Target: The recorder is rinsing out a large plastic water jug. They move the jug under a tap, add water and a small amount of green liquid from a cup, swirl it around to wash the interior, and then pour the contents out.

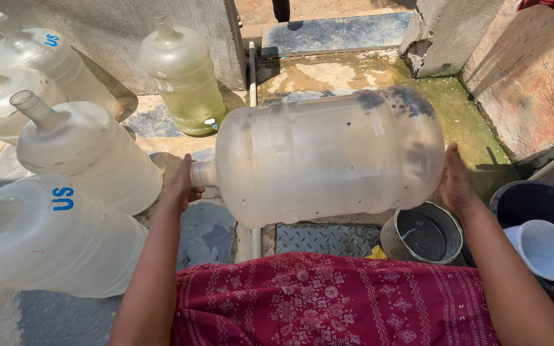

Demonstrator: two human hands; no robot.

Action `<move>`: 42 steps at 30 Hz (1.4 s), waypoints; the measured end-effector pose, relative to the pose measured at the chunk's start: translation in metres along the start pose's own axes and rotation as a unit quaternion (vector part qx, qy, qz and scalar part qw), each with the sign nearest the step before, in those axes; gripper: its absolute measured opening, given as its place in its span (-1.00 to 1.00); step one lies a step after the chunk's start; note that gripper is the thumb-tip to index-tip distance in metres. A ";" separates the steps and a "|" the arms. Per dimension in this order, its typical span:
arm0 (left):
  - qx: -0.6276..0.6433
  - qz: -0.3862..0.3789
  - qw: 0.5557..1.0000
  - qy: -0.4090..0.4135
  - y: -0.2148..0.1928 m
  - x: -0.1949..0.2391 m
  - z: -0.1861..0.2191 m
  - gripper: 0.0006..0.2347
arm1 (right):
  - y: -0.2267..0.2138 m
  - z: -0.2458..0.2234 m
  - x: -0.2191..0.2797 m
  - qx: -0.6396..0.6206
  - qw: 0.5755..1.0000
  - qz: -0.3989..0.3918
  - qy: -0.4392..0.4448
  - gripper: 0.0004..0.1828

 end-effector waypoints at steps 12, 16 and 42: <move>-0.091 -0.011 0.992 0.086 0.001 0.021 0.019 -0.56 | 0.002 0.005 0.009 0.015 0.999 0.034 0.036 -0.03; 0.016 -0.134 0.955 0.263 0.018 0.063 0.079 -0.62 | 0.003 -0.051 0.012 -0.083 0.987 0.005 -0.140 -0.01; -0.005 -0.106 0.963 0.246 0.016 0.052 0.079 -0.55 | -0.005 -0.038 0.003 -0.086 0.980 0.028 -0.179 -0.15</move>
Point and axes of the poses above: each hand's wrist, its own x-axis away from the middle knuckle, its own y-axis out of the palm, z = x × y, the point moved 9 cm from there along -x, towards the middle knuckle, and after that the axes turned 14 degrees about -z, right-handed, at the moved point
